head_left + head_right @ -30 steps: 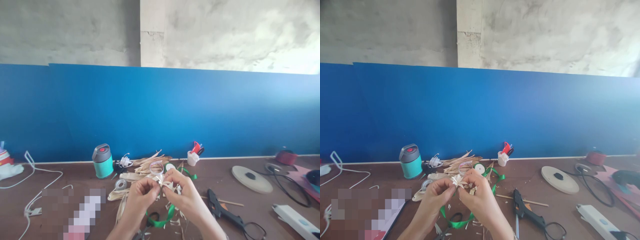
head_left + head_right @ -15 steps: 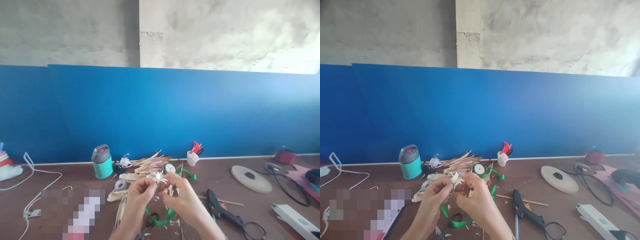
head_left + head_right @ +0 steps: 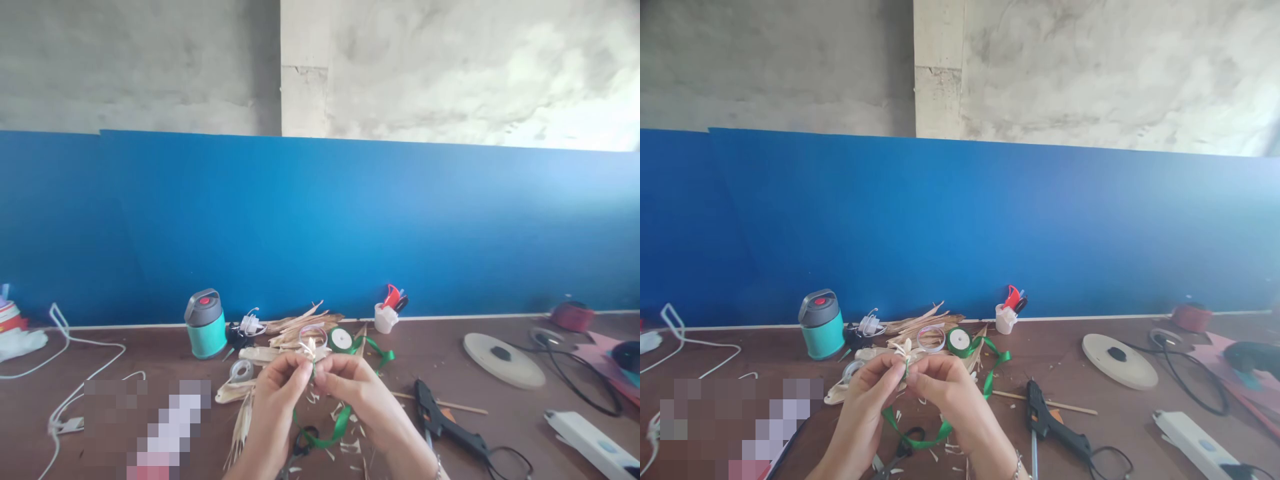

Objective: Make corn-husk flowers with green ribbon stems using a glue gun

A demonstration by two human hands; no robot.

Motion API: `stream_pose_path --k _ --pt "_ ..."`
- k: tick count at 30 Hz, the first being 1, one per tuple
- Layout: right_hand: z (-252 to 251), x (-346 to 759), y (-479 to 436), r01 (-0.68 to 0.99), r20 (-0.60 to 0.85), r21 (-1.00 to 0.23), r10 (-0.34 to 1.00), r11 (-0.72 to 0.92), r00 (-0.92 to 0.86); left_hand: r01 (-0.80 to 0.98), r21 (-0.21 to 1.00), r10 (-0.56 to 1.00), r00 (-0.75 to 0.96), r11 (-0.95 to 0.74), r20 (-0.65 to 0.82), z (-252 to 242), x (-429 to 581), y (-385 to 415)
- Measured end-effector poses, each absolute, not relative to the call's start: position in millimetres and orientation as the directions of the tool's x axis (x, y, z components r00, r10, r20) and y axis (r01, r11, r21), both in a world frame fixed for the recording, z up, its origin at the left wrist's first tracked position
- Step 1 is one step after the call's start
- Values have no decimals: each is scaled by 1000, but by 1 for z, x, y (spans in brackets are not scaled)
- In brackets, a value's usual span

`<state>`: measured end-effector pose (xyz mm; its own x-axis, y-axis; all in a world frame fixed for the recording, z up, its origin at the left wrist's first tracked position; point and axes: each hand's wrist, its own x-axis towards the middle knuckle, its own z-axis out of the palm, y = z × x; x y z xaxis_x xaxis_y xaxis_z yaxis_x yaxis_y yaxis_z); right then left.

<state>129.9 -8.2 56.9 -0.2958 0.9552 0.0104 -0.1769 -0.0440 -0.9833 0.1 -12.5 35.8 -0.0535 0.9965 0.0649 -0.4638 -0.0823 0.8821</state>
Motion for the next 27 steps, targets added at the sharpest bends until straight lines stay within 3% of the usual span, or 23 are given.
stream_pose_path --k 8,13,19,27 --pt "56 130 -7 -184 32 -983 971 -13 -237 -476 879 999 -36 -23 7 44 0 -14" --pt "52 130 -4 -30 85 -996 984 81 -156 -401 916 998 -63 -11 -16 42 -2 -12" --pt "56 128 -8 280 222 -928 969 244 -109 -402 915 999 31 -26 42 39 -6 -10" --pt "58 124 -13 419 326 -852 944 313 -44 -449 894 999 38 3 16 38 -7 -11"
